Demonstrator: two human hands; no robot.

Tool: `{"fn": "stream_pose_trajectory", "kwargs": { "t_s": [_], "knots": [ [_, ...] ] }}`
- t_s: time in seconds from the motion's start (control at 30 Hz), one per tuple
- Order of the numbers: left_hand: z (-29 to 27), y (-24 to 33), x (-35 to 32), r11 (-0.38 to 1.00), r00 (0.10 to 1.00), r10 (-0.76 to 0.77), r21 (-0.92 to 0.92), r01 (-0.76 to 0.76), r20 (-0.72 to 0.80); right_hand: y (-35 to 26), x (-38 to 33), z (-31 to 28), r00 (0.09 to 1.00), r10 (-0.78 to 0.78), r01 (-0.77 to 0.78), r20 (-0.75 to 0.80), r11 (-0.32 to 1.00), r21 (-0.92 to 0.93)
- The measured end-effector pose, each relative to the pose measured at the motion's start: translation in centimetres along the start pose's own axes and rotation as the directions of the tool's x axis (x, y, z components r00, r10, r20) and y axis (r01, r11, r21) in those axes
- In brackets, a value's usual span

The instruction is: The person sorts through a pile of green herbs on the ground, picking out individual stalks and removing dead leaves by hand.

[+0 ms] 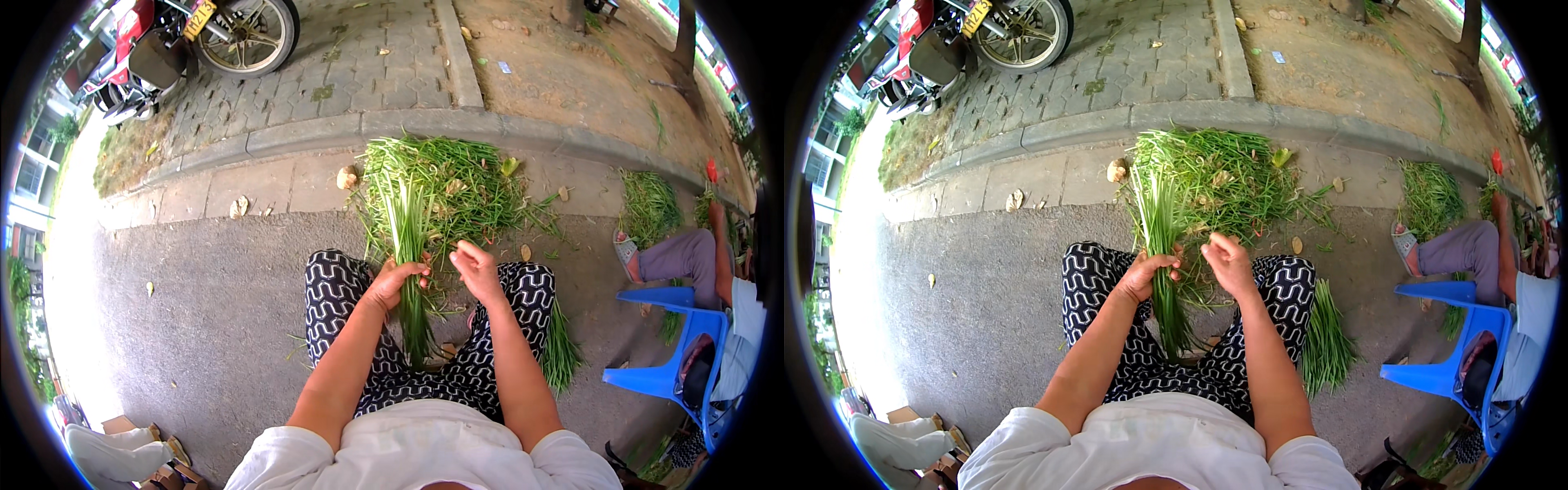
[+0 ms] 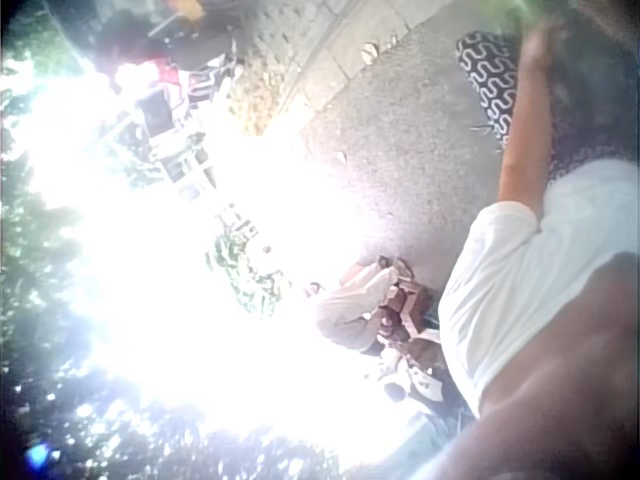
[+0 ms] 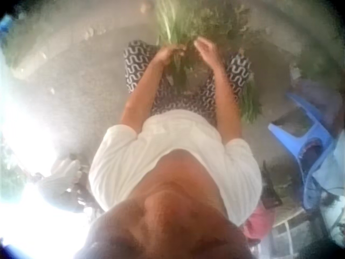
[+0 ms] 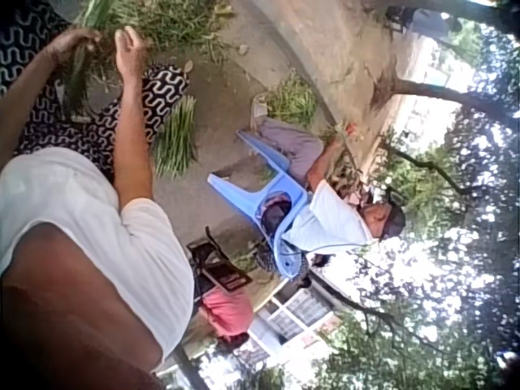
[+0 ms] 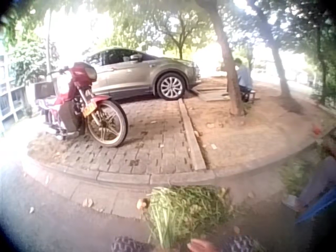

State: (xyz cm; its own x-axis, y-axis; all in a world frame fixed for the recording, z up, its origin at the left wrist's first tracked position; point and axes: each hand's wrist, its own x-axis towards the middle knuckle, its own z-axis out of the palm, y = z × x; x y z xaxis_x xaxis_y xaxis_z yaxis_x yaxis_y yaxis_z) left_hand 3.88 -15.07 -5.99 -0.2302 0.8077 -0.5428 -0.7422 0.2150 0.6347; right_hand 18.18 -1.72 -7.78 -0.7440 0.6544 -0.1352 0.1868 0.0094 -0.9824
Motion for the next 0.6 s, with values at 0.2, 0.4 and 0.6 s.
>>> {"fn": "stream_pose_trajectory", "kwargs": {
  "t_s": [0.2, 0.4, 0.6],
  "knots": [
    [0.0, -0.4, 0.0, 0.998, 0.999, 0.024, 0.058, -0.026, 0.021, -2.1, -1.0, 1.6, 0.951, 0.187, -0.188, 0.245, 0.982, -0.022],
    [0.2, -0.5, 0.1, 0.996, 0.999, -0.005, 0.091, 0.0, 0.046, -1.6, -1.1, 1.6, 0.938, 0.187, -0.223, 0.292, 0.97, 0.094],
    [0.3, -0.4, 0.1, 0.997, 0.999, -0.026, 0.074, 0.028, -0.021, -1.9, -0.9, 0.4, 0.965, 0.183, -0.241, 0.185, 0.896, 0.373]
  ]
}}
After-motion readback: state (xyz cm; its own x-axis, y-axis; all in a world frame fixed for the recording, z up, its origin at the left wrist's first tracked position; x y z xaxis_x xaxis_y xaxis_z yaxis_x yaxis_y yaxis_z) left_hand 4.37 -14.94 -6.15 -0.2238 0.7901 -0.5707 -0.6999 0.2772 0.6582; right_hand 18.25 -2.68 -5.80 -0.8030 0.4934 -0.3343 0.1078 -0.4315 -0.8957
